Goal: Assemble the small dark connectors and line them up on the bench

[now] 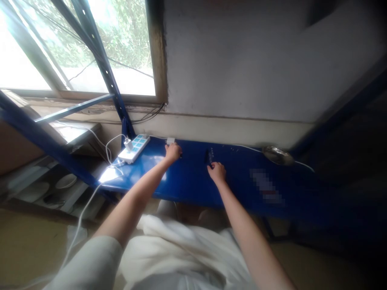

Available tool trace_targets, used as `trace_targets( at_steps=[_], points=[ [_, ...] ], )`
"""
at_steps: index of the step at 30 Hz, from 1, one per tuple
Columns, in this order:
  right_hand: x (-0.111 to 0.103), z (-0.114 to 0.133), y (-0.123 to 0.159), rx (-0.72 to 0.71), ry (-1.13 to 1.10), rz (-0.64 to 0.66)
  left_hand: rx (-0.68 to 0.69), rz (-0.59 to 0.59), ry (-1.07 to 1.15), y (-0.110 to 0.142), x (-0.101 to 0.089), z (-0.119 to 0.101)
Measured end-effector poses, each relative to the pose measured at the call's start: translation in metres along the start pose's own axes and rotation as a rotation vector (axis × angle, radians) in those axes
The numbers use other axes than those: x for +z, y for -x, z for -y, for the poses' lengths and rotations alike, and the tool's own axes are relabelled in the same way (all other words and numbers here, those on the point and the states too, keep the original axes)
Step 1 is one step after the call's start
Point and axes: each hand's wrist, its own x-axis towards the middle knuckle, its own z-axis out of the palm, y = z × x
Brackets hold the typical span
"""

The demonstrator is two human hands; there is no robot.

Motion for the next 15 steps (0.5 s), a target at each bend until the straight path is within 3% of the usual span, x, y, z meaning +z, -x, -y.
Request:
trace_targets(
  at_steps=[8, 15],
  points=[
    [-0.006, 0.011, -0.006, 0.153, 0.087, 0.122, -0.02, 0.003, -0.001, 0.001, 0.001, -0.001],
    [-0.005, 0.015, -0.013, 0.219, 0.098, 0.129, -0.021, -0.01, 0.006, 0.0, 0.003, 0.0]
  ],
)
